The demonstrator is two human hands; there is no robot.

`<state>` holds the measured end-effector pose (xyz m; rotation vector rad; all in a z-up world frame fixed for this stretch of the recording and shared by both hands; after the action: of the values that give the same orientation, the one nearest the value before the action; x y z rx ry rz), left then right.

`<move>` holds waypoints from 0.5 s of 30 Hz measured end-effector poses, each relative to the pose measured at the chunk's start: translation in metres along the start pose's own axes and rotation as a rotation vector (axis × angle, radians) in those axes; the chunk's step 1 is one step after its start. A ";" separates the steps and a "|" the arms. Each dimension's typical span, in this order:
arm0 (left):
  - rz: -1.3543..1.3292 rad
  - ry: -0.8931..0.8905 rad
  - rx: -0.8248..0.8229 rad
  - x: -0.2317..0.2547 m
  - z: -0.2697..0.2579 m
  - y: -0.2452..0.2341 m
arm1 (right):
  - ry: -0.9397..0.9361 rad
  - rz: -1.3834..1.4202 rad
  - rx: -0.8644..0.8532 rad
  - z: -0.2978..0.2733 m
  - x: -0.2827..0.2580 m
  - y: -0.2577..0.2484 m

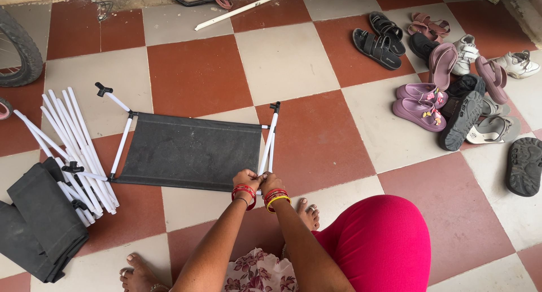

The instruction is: The person assembles a shoe rack by inserting poles into a fabric shelf and attaching plastic corner connectors by hand.

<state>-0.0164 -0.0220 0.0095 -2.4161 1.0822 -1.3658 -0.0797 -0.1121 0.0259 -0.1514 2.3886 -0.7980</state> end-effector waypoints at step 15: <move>0.162 0.092 0.093 -0.015 0.018 0.000 | -0.047 0.082 -0.047 -0.009 -0.004 -0.003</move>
<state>-0.0065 -0.0154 -0.0114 -2.1682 1.1805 -1.4512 -0.0818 -0.1092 0.0356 -0.0896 2.3541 -0.6930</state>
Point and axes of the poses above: each hand's wrist, its own z-axis towards the middle knuckle, its own y-axis out of the palm, x = y × z, the point moved 2 cm from there along z, towards the middle knuckle, and after that the axes turned 1 degree about -x, right-handed, at the moved point
